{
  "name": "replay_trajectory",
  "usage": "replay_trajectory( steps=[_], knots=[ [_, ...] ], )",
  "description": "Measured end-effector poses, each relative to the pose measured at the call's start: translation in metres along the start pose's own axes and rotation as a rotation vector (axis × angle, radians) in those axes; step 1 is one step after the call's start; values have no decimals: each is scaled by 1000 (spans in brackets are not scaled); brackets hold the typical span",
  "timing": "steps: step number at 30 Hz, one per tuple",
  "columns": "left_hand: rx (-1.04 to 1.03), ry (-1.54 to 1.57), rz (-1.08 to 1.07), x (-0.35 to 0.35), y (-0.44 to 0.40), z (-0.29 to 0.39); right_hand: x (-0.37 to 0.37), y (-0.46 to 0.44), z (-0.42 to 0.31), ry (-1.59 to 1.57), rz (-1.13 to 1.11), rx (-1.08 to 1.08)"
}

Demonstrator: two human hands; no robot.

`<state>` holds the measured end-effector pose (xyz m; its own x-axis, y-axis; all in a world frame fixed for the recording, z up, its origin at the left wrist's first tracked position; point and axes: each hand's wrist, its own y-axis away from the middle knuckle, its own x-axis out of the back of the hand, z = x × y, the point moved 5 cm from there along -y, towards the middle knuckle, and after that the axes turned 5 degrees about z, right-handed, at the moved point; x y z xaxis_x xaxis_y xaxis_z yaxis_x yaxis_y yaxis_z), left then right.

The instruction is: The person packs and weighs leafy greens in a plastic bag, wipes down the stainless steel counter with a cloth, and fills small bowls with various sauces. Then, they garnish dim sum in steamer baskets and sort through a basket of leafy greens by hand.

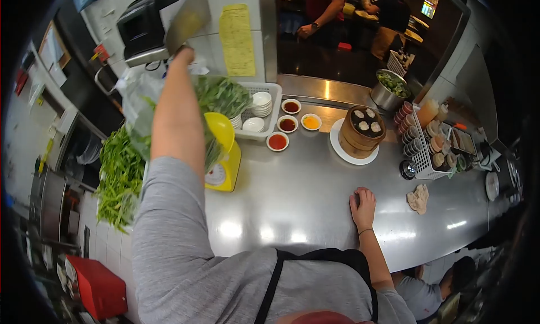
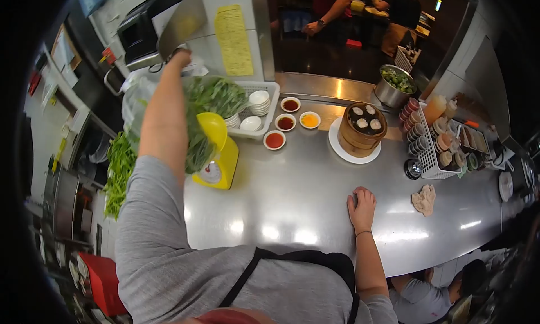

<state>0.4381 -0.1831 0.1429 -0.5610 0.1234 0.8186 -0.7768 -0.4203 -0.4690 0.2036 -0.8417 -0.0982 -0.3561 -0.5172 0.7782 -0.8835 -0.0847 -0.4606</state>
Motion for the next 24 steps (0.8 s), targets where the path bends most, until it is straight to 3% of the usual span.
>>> replay_trajectory(
  steps=[1, 5, 7, 10, 11, 12, 14, 16, 18, 20, 24],
  knots=[
    [-58, -83, -73, 5, -11, -9, 1, -2, -1, -3, 7, 4],
    [-114, 91, -167, -16, -31, -58, 0, -5, -3, 14, -13, -18],
    [184, 144, -301, -19, -33, -83, -1, -7, -3, 5, -28, -50],
    [114, -104, -344, -30, -29, -102, -3, -8, -3, 2, -26, -37],
    [252, -25, -490, -39, -24, -110, -3, -10, -3, 12, -25, -41],
    [245, -20, -501, -49, -27, -138, -4, -11, -5, 18, -28, -31],
    [-175, -264, -507, -90, -59, -177, -4, -9, -2, 17, -20, -33],
    [-305, -429, -274, -91, -46, -152, -1, -8, -4, 39, -16, -24],
    [-328, -322, -383, -109, -57, -151, 0, -4, 0, 43, -14, -29],
    [-235, -203, -576, -118, -72, -159, 4, -3, 0, 48, -14, -28],
    [164, -128, -886, -101, -73, -158, 4, 7, 8, 30, 12, -29]
  ],
)
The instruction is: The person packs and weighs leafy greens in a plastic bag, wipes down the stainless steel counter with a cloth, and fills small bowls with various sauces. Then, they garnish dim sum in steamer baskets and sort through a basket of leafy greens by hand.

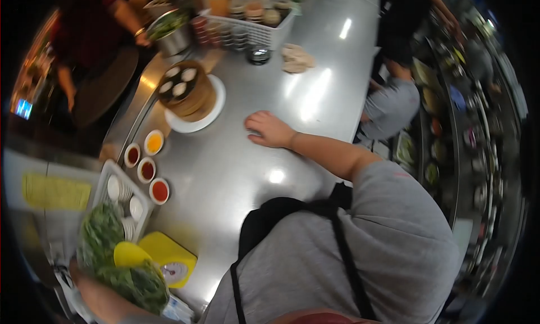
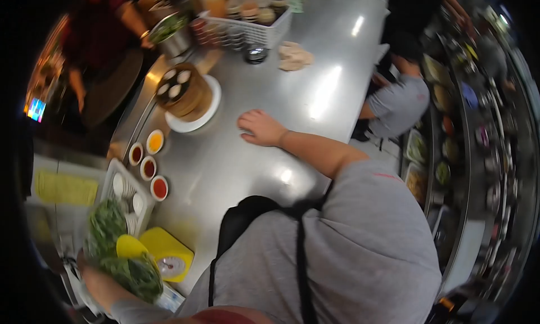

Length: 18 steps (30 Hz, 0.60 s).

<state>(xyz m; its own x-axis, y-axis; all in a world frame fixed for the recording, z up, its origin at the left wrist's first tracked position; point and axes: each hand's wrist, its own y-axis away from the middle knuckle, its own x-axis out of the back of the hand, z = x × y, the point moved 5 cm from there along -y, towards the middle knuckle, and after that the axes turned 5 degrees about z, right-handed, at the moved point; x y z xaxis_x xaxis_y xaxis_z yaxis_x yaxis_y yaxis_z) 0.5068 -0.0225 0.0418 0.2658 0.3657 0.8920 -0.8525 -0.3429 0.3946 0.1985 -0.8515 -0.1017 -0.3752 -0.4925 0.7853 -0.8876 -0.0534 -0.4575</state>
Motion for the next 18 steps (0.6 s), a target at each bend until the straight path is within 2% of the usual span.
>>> replay_trajectory(
  steps=[3, 5, 6, 7, 10, 11, 15, 18],
  knots=[
    [112, 17, 5, 9, 30, 10, 1, 0, 0, 7, 29, -21],
    [104, 56, 180, 15, 56, 28, 0, 3, 4, 19, 13, 10],
    [110, 88, 337, 21, 69, 37, -2, 5, 5, 17, 31, 4],
    [94, 86, 349, 23, 80, 52, -2, 6, 6, 23, 48, 14],
    [-18, 67, 192, 18, 105, 103, -4, 11, 7, 41, 69, 22],
    [-115, 142, 118, 21, 84, 107, -3, 16, 7, 53, 56, 27],
    [-129, 178, 288, 15, 153, 171, 7, 56, -4, 69, 158, 21],
    [-114, 219, 396, 8, 192, 196, 36, 108, -11, -70, 53, 83]
  ],
)
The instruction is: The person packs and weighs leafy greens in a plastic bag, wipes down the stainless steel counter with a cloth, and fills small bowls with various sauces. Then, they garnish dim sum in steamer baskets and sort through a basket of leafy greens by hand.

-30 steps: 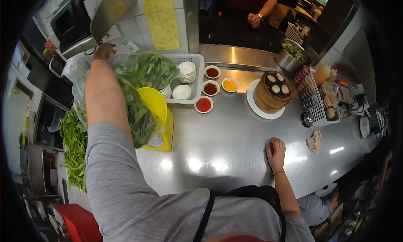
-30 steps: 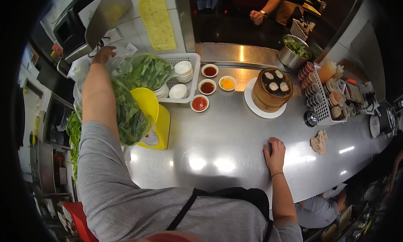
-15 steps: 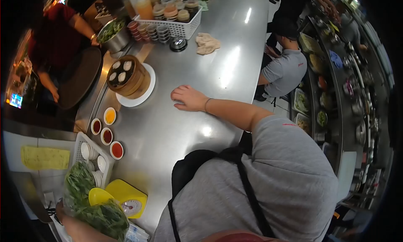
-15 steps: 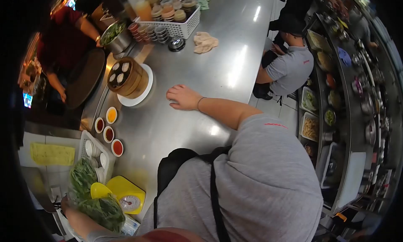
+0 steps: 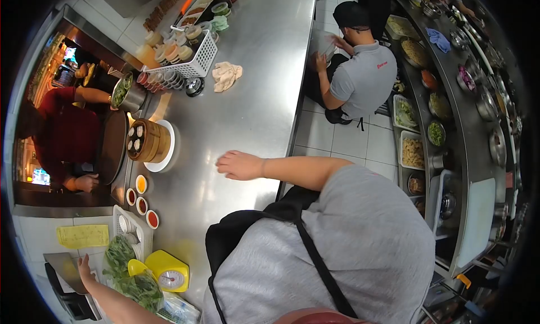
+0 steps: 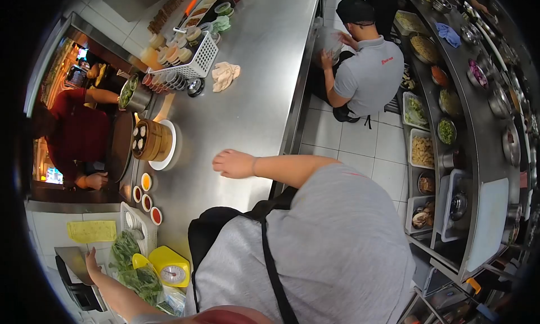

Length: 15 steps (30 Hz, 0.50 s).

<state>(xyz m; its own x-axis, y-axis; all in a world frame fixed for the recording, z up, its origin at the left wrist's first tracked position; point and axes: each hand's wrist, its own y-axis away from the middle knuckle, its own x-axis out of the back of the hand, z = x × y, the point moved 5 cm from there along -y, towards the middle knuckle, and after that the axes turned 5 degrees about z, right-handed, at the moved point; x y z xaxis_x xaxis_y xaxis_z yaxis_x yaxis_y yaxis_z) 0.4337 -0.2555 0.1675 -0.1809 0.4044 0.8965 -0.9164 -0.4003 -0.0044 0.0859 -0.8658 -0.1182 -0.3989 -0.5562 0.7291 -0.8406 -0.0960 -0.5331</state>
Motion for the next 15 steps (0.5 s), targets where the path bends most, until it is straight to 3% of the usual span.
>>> replay_trajectory(
  steps=[4, 10, 12, 14, 15],
  knots=[
    [-245, 162, -44, -11, 58, 39, 49, 54, 8, -193, -61, -83],
    [-521, 335, -152, -76, 307, 113, 87, 61, 62, -346, -3, -66],
    [-610, 415, -395, -123, 371, 124, 118, 59, 103, -151, 204, -136],
    [-538, 462, -811, -175, 396, 107, 149, 65, 153, 12, 294, -248],
    [-533, 456, -802, -186, 408, 111, 161, 68, 176, 77, 311, -310]
  ],
)
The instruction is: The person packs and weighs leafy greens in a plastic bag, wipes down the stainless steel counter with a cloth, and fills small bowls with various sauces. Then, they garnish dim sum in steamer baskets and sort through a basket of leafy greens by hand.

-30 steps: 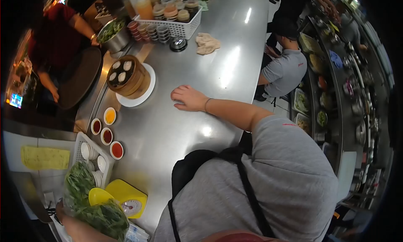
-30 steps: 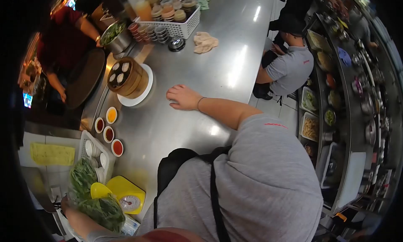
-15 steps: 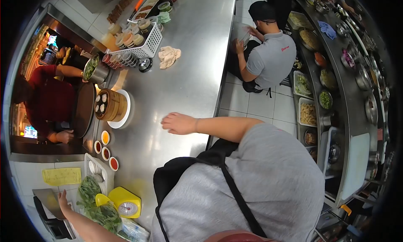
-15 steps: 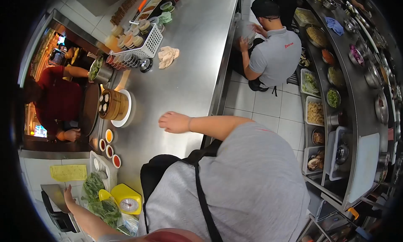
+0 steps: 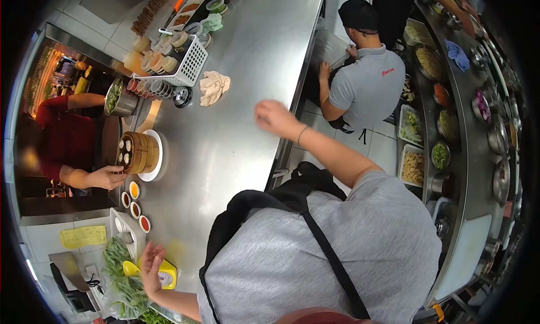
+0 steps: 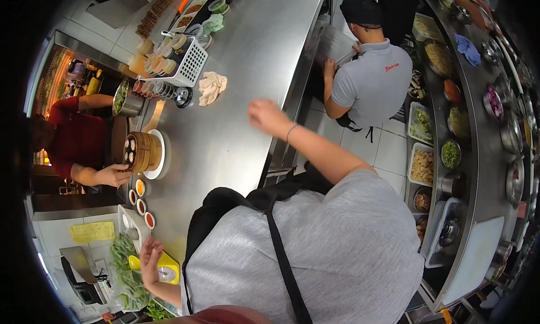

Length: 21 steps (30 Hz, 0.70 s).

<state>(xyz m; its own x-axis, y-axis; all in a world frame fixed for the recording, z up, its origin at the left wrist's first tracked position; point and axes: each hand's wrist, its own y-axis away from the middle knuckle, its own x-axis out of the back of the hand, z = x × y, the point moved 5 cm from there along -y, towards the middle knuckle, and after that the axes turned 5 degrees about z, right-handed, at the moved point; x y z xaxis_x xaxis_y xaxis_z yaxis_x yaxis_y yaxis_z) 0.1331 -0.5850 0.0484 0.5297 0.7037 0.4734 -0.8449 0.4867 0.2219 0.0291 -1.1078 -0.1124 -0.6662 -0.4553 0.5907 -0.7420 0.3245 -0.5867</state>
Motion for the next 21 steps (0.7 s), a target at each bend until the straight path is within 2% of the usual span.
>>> replay_trajectory(
  steps=[1, 2, 5, 10, 12, 13, 16, 17, 19, 21],
  knots=[
    [53, 11, 66, -16, -5, 0, 5, -5, 23, -2, -13, -106],
    [105, 23, 129, -31, -11, 4, 10, -11, 32, 4, -34, -81],
    [88, -45, 147, -72, -37, 28, 18, -23, 37, 41, -38, -63],
    [38, -197, 1, -161, -97, 23, 17, -29, 46, 46, -3, -132],
    [-84, -208, 135, -186, -114, 13, 17, -27, 48, 23, 30, -112],
    [-80, -210, 129, -196, -120, 3, 18, -27, 48, 23, 27, -119],
    [-181, -47, 522, -207, -125, -17, 21, -28, 47, 15, 43, -87],
    [-180, -50, 522, -216, -126, -25, 20, -27, 48, -4, 54, -81],
    [-225, -41, 678, -222, -120, -39, 19, -26, 51, -24, 66, -83],
    [-235, -161, 736, -230, -115, -44, 20, -26, 50, -27, 89, -65]
  ],
)
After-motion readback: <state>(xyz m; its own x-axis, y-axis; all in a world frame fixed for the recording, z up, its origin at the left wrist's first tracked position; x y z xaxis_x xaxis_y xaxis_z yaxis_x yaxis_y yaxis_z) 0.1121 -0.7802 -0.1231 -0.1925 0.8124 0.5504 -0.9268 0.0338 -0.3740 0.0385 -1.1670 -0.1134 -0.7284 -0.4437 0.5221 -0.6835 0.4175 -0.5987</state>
